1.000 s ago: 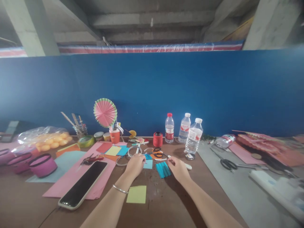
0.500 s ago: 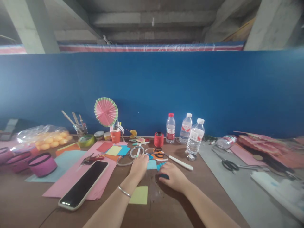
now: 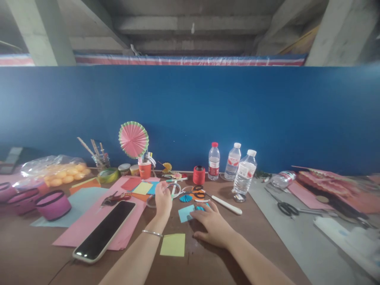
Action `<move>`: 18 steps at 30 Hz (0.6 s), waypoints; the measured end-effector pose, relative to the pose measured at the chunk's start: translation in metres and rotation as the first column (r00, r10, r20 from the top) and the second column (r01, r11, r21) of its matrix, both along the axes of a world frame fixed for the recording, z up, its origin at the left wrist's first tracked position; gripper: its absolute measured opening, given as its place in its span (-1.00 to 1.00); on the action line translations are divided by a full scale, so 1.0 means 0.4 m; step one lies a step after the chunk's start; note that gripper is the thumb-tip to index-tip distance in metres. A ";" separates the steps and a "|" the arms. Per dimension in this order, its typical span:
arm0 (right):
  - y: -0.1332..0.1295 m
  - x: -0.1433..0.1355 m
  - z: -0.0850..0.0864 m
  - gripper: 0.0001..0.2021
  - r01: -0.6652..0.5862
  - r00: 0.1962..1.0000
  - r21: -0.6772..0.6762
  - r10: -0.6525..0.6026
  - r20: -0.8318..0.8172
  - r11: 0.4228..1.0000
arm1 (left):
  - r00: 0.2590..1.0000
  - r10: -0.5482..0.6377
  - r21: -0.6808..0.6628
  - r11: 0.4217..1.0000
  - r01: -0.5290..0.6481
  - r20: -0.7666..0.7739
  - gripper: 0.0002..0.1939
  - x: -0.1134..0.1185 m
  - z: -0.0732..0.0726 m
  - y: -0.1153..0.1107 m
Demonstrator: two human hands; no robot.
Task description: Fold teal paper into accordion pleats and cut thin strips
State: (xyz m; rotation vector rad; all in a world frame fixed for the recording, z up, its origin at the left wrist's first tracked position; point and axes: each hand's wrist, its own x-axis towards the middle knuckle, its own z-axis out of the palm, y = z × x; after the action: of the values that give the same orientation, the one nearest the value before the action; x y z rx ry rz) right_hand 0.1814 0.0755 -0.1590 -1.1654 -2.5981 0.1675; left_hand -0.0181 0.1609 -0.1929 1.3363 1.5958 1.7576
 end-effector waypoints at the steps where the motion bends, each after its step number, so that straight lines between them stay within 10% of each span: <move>1: 0.000 0.000 0.004 -0.51 -0.014 1.000 -0.003 0.014 -0.016 1.000 | 0.997 0.040 0.012 0.999 -0.040 -0.062 -0.72 -0.004 0.003 -0.001; 5: 0.006 0.003 0.003 -0.74 -0.036 0.999 -0.008 0.036 -0.027 0.999 | 0.948 0.004 0.098 0.995 0.029 -0.317 -0.76 0.009 0.028 -0.025; 11: 0.025 0.016 -0.022 -0.92 -0.028 0.999 -0.014 0.028 -0.026 1.000 | 0.647 -0.573 -0.124 0.788 0.603 -0.503 -0.74 0.067 0.048 -0.076; 18: 0.041 0.044 -0.025 -0.86 0.114 0.978 0.047 -0.104 -0.182 0.992 | 0.523 -0.638 -0.227 0.730 0.645 -0.566 -0.77 0.080 0.052 -0.093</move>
State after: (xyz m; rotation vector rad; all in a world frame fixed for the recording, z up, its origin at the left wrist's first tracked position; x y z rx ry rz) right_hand 0.1989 0.0919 -0.1690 -1.2099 -2.3619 0.1663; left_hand 0.0137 0.1236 -0.1719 2.2984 1.0669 0.8921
